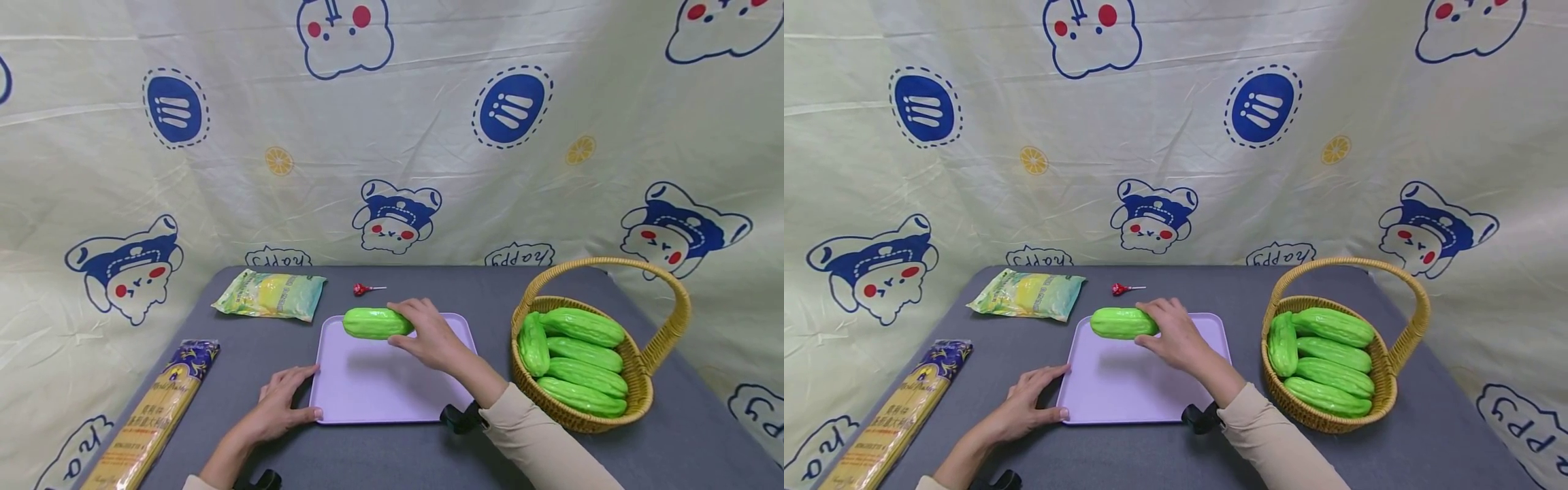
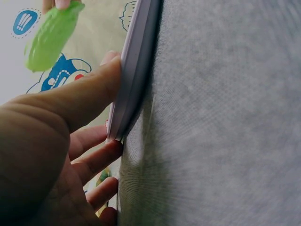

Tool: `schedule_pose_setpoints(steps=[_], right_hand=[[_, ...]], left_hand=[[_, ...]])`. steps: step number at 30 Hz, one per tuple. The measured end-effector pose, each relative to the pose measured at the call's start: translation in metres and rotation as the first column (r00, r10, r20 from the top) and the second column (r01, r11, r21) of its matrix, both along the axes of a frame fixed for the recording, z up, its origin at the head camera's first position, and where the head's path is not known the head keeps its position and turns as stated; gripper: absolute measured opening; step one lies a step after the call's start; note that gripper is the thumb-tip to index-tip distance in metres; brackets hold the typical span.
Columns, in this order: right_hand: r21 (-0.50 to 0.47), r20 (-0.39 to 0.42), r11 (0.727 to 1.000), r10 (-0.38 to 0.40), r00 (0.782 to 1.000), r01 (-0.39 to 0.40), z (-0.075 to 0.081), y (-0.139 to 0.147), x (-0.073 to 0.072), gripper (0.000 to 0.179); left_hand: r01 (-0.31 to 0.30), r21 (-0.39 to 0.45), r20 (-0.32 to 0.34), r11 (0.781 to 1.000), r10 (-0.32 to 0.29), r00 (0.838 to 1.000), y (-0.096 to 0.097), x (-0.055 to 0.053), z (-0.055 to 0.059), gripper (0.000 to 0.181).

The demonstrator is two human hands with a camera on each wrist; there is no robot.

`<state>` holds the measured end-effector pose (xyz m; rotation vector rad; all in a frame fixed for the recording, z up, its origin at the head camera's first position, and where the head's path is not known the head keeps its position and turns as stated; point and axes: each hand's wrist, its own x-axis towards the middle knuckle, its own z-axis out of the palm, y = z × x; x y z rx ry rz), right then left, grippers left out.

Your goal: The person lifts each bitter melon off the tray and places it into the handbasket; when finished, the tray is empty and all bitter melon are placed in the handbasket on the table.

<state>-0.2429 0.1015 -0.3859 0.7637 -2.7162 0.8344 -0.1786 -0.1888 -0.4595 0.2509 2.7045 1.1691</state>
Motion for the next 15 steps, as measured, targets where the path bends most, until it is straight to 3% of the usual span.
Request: schedule_pose_setpoints(steps=[15], right_hand=[[0.032, -0.13, 0.999, -0.033, 0.991, 0.037, 0.021, 0.049, 0.025, 0.059]], left_hand=[[0.025, 0.006, -0.018, 1.0, -0.025, 1.0, -0.001, 0.0, 0.0, 0.075]])
